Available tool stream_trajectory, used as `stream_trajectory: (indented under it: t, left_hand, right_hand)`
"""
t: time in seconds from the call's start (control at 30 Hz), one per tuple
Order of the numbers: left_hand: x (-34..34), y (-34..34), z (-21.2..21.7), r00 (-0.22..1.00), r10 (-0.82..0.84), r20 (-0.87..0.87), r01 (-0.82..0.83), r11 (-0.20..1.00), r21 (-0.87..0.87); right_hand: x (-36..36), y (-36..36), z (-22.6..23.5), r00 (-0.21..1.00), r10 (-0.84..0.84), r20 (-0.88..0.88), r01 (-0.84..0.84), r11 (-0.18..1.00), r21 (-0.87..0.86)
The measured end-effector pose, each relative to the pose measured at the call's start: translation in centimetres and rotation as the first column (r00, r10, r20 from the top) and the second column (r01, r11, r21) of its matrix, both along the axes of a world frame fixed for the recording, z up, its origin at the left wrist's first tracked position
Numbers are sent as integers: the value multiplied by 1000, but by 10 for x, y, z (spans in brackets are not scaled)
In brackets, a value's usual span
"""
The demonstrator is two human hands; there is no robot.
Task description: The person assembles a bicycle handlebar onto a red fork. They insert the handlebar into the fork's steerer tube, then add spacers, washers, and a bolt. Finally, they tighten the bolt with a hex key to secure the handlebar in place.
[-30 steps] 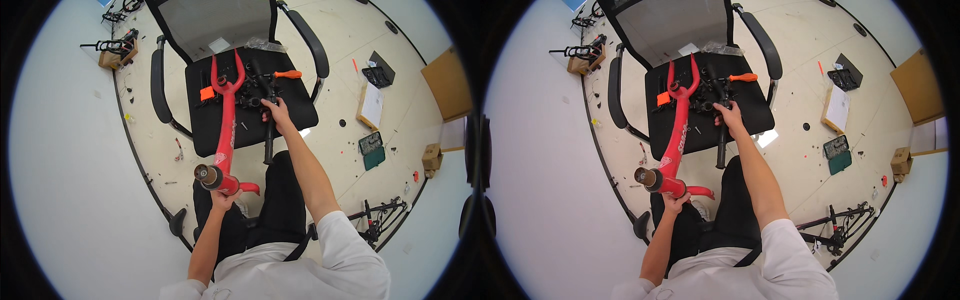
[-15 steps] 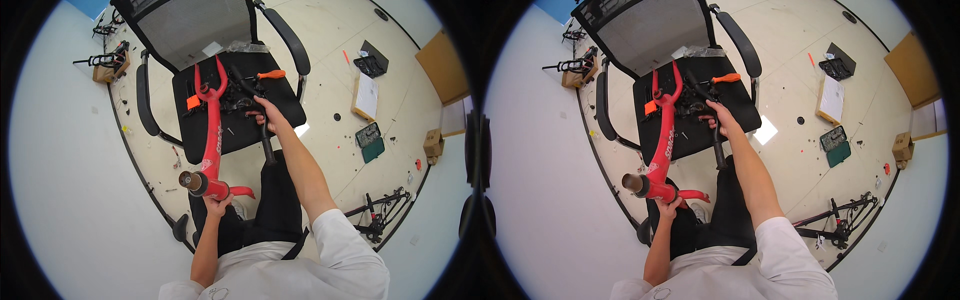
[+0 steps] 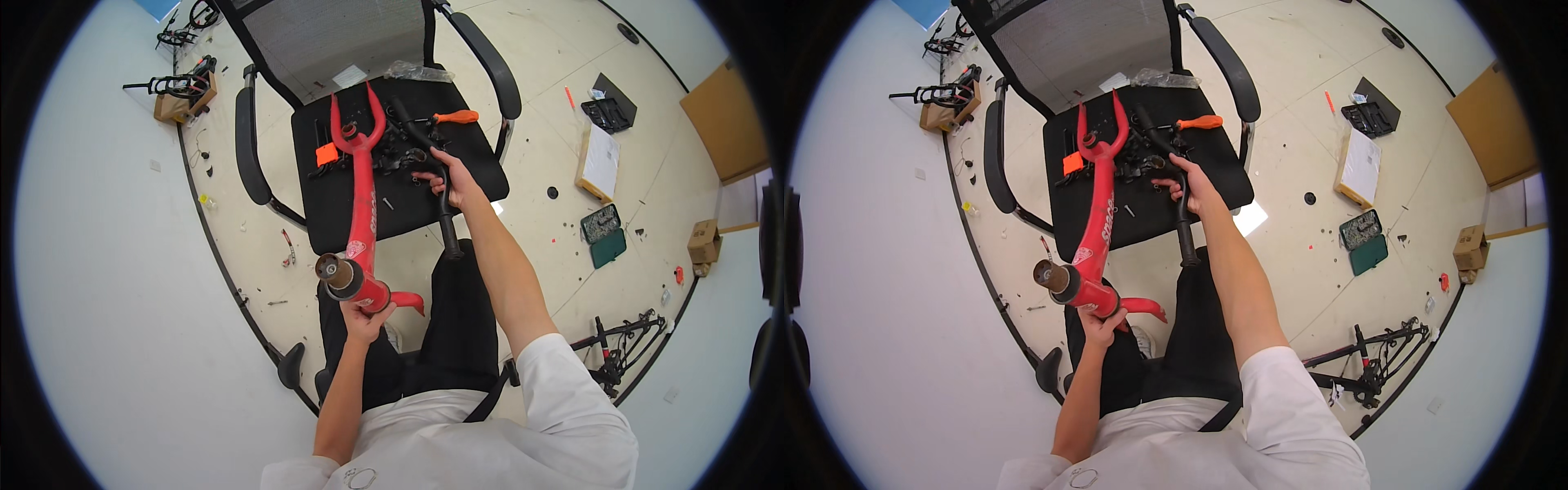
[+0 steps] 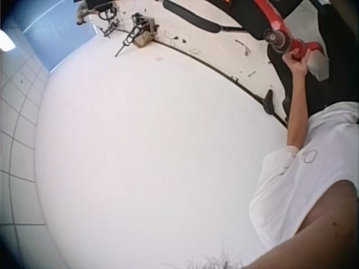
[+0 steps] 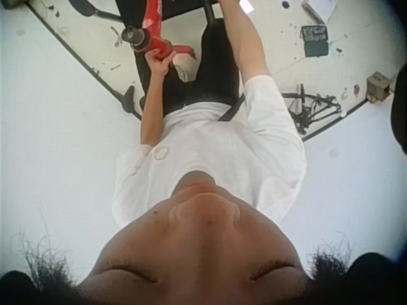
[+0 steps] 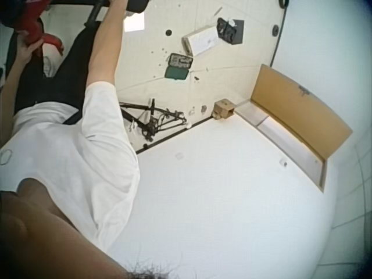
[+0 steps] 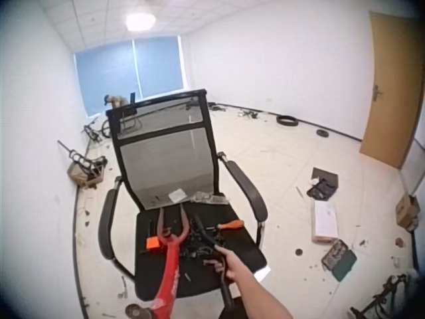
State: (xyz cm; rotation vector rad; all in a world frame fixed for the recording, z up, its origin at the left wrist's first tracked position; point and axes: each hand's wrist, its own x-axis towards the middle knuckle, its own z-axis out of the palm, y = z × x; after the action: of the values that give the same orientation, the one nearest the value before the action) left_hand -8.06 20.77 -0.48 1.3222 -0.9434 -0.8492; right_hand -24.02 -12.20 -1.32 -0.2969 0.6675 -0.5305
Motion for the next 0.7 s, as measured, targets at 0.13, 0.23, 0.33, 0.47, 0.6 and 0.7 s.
stream_trajectory:
  t: [0.13, 0.23, 0.33, 0.47, 0.6, 0.7]
  left_hand:
    - [-5, -5, 3, 999, -32, 12, 32, 999, 18]
    - [-8, -4, 4, 999, -33, -15, 34, 999, 35]
    - [-11, -11, 13, 996, -16, 88, 25, 994, -102]
    - [-9, -13, 15, 991, -35, 131, 53, 990, -134]
    - [-5, -9, 18, 993, -50, 109, 56, 997, -61]
    - [-8, -16, 22, 987, -30, 161, 51, 990, -130]
  right_hand:
    - [9, 6, -8, 971, -98, -219, 47, 973, -226]
    - [21, 19, -5, 934, -205, -292, 109, 943, -315]
    - [28, 28, 4, 862, -256, -438, 56, 906, -419]
    - [24, 32, 6, 522, -434, -734, -350, 676, -649]
    - [18, 37, 3, 437, -502, -746, -437, 607, -664]
    - [11, 43, 3, 469, -536, -702, -355, 614, -705]
